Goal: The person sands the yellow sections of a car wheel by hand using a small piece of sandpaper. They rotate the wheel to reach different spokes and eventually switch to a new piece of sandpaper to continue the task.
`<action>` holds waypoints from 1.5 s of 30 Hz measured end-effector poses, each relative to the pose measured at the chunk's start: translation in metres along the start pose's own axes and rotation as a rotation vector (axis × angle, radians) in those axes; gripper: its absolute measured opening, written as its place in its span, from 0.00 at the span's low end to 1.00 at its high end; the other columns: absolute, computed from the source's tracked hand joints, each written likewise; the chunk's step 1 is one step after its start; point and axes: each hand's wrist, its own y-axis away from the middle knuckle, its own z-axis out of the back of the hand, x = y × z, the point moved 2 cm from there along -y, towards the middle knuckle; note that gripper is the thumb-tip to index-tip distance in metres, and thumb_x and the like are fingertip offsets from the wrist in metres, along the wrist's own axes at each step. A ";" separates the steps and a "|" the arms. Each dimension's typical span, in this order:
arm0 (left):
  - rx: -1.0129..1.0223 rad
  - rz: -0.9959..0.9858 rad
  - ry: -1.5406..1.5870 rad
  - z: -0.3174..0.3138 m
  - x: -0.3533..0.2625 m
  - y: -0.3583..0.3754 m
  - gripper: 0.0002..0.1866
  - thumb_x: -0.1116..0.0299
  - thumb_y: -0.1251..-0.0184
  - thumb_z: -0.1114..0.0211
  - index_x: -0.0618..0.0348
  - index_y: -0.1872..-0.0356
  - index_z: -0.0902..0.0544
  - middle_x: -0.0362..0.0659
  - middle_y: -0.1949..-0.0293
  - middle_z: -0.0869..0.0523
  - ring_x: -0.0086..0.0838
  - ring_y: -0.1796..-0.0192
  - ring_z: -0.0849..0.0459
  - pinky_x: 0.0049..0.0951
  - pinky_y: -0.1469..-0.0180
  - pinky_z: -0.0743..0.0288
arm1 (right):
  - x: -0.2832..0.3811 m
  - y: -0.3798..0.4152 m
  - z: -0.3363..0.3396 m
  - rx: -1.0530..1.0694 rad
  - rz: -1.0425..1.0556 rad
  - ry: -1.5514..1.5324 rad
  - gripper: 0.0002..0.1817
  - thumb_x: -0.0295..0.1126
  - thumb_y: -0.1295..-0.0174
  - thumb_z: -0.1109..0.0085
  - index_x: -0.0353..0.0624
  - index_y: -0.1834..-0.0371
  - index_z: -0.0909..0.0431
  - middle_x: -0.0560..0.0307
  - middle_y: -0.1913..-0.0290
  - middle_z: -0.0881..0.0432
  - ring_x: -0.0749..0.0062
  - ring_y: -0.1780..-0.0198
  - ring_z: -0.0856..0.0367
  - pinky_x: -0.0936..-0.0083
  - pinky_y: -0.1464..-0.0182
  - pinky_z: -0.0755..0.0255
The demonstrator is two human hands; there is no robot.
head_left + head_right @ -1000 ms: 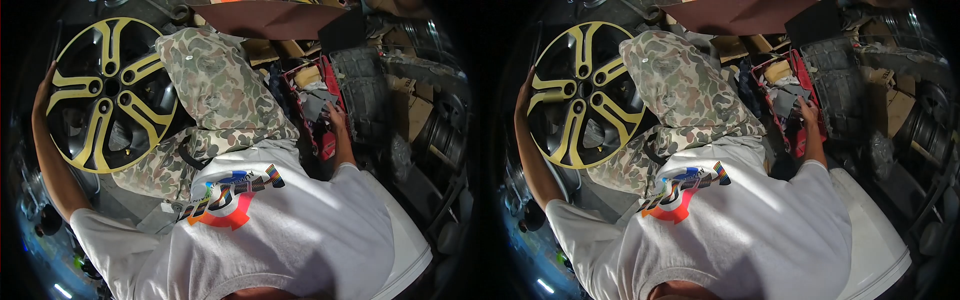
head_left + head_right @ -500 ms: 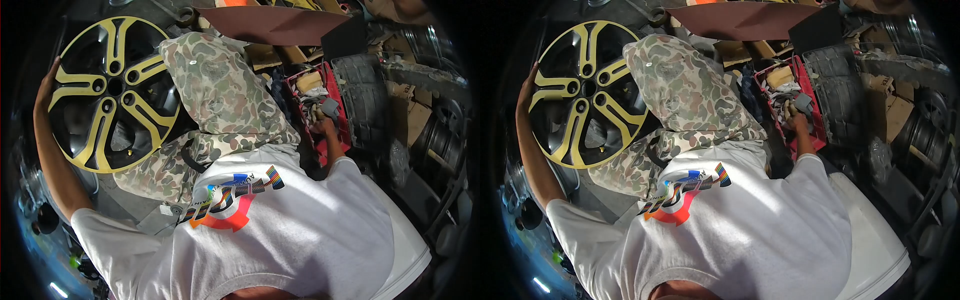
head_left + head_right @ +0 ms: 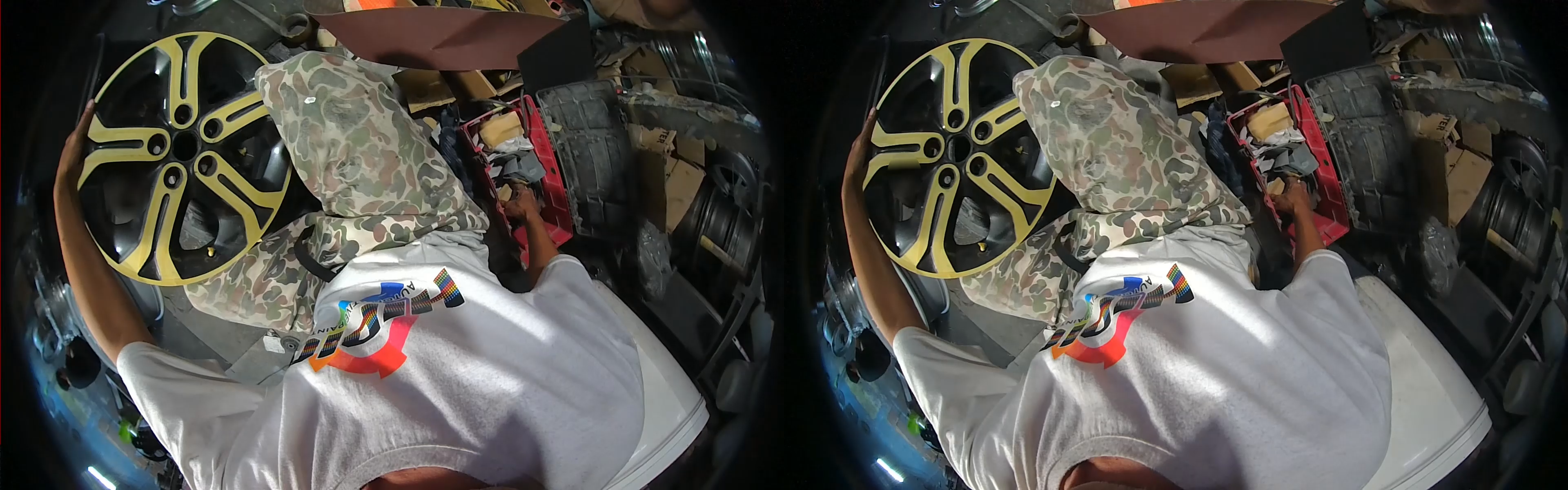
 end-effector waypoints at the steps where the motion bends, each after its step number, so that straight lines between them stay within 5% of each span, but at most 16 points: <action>1: 0.002 0.002 0.001 0.002 0.003 -0.002 0.36 0.44 0.17 0.46 0.59 0.21 0.33 0.47 0.20 0.33 0.35 0.17 0.39 0.31 0.17 0.49 | -0.004 -0.003 -0.003 0.002 -0.002 0.001 0.41 0.50 0.52 0.20 0.45 0.33 0.19 0.42 0.43 0.12 0.50 0.39 0.14 0.59 0.37 0.20; 7: 0.005 0.008 0.122 -0.013 -0.014 0.015 0.35 0.46 0.17 0.45 0.60 0.21 0.32 0.46 0.20 0.32 0.33 0.17 0.38 0.30 0.18 0.48 | -0.018 -0.013 -0.016 -0.137 -0.010 -0.097 0.26 0.43 0.49 0.20 0.43 0.48 0.13 0.48 0.56 0.09 0.55 0.53 0.10 0.60 0.49 0.18; 9: -0.135 0.056 0.053 -0.036 -0.046 0.043 0.35 0.47 0.18 0.43 0.61 0.22 0.32 0.45 0.20 0.31 0.32 0.18 0.37 0.30 0.18 0.47 | -0.019 -0.011 -0.011 -0.032 -0.010 -0.592 0.12 0.37 0.42 0.23 0.41 0.62 0.12 0.57 0.67 0.11 0.70 0.65 0.12 0.69 0.59 0.19; 12: 0.010 0.017 0.199 -0.010 -0.007 0.005 0.35 0.47 0.18 0.43 0.61 0.21 0.32 0.45 0.20 0.32 0.33 0.18 0.38 0.30 0.18 0.47 | -0.019 -0.010 0.020 -0.012 0.040 -0.788 0.08 0.33 0.38 0.27 0.42 0.70 0.12 0.63 0.73 0.14 0.81 0.71 0.18 0.78 0.64 0.23; 17: 0.006 -0.083 0.015 -0.003 0.002 0.001 0.36 0.44 0.18 0.45 0.60 0.21 0.33 0.46 0.19 0.34 0.34 0.16 0.40 0.32 0.16 0.50 | 0.000 0.010 0.083 0.170 -0.169 -1.286 0.20 0.48 0.28 0.33 0.42 0.46 0.16 0.61 0.61 0.11 0.81 0.69 0.17 0.80 0.68 0.24; 21: 0.007 -0.035 0.043 -0.008 -0.004 0.005 0.37 0.44 0.18 0.45 0.60 0.21 0.33 0.47 0.19 0.34 0.35 0.16 0.41 0.32 0.16 0.51 | -0.008 0.003 0.076 0.055 -0.088 -1.090 0.25 0.52 0.29 0.33 0.43 0.42 0.18 0.63 0.62 0.11 0.83 0.67 0.16 0.81 0.64 0.24; 24: -0.013 -0.050 0.030 -0.014 -0.018 0.017 0.37 0.44 0.18 0.45 0.61 0.21 0.33 0.47 0.19 0.35 0.35 0.16 0.42 0.32 0.16 0.52 | 0.005 0.010 0.062 -0.280 0.163 0.092 0.29 0.47 0.43 0.22 0.44 0.43 0.18 0.47 0.38 0.21 0.52 0.46 0.13 0.56 0.49 0.17; 26: -0.030 -0.085 -0.016 -0.013 -0.019 0.017 0.37 0.44 0.18 0.45 0.61 0.21 0.33 0.47 0.19 0.35 0.35 0.16 0.42 0.33 0.16 0.52 | 0.008 0.006 0.053 -0.182 -0.034 0.108 0.26 0.45 0.47 0.20 0.46 0.48 0.16 0.45 0.28 0.32 0.42 0.38 0.18 0.49 0.41 0.20; 29: 0.035 -0.044 0.059 -0.010 -0.011 0.012 0.36 0.44 0.18 0.47 0.60 0.21 0.33 0.46 0.18 0.36 0.35 0.15 0.43 0.34 0.15 0.53 | -0.004 -0.010 0.028 -0.285 0.034 0.007 0.19 0.42 0.47 0.21 0.44 0.56 0.10 0.47 0.47 0.13 0.47 0.49 0.11 0.55 0.45 0.18; 33: 0.002 -0.118 -0.073 0.002 0.005 0.001 0.34 0.45 0.16 0.50 0.57 0.20 0.34 0.45 0.18 0.36 0.35 0.15 0.44 0.35 0.15 0.54 | -0.013 -0.017 0.057 -0.124 0.155 -0.201 0.11 0.37 0.40 0.28 0.42 0.61 0.10 0.50 0.69 0.11 0.59 0.60 0.09 0.63 0.57 0.18; 36: 0.057 -0.142 -0.013 0.001 0.014 -0.004 0.33 0.46 0.16 0.50 0.54 0.20 0.33 0.45 0.18 0.37 0.35 0.15 0.44 0.35 0.15 0.54 | 0.006 0.003 0.107 0.050 -0.008 -0.537 0.09 0.35 0.37 0.30 0.40 0.62 0.11 0.50 0.68 0.10 0.61 0.64 0.10 0.61 0.60 0.19; 40: 0.071 -0.077 0.031 -0.011 -0.005 0.021 0.30 0.46 0.18 0.44 0.51 0.24 0.24 0.42 0.31 0.18 0.32 0.35 0.17 0.31 0.31 0.26 | -0.009 -0.022 0.147 -0.185 0.455 0.039 0.22 0.49 0.37 0.36 0.37 0.64 0.12 0.38 0.65 0.13 0.40 0.62 0.13 0.56 0.56 0.21; 41: 0.004 -0.079 0.155 -0.025 -0.019 0.039 0.24 0.51 0.20 0.38 0.55 0.36 0.14 0.44 0.48 0.09 0.31 0.53 0.11 0.30 0.46 0.19 | 0.011 -0.008 0.167 -0.157 0.423 0.000 0.25 0.53 0.36 0.37 0.37 0.66 0.12 0.37 0.66 0.14 0.40 0.62 0.14 0.56 0.57 0.23; 42: -0.006 -0.167 -0.035 -0.001 0.013 0.014 0.31 0.42 0.22 0.39 0.50 0.28 0.20 0.43 0.39 0.14 0.31 0.40 0.17 0.33 0.33 0.28 | 0.030 -0.003 0.182 -0.171 0.376 0.107 0.28 0.56 0.34 0.38 0.37 0.68 0.13 0.38 0.66 0.14 0.43 0.63 0.14 0.57 0.56 0.23; 43: -0.285 0.065 -0.231 -0.025 -0.036 0.041 0.29 0.43 0.22 0.38 0.64 0.56 0.09 0.40 0.63 0.12 0.25 0.61 0.18 0.33 0.55 0.20 | 0.044 0.003 0.194 -0.220 0.442 0.061 0.22 0.49 0.33 0.36 0.37 0.67 0.15 0.40 0.69 0.15 0.59 0.66 0.13 0.62 0.60 0.24; 45: -0.202 0.134 0.031 -0.043 -0.069 0.070 0.29 0.41 0.26 0.33 0.63 0.58 0.08 0.40 0.65 0.12 0.26 0.63 0.17 0.33 0.57 0.19 | 0.080 0.027 0.216 -0.356 0.510 -0.163 0.18 0.43 0.33 0.34 0.36 0.63 0.15 0.48 0.66 0.15 0.62 0.65 0.17 0.66 0.58 0.25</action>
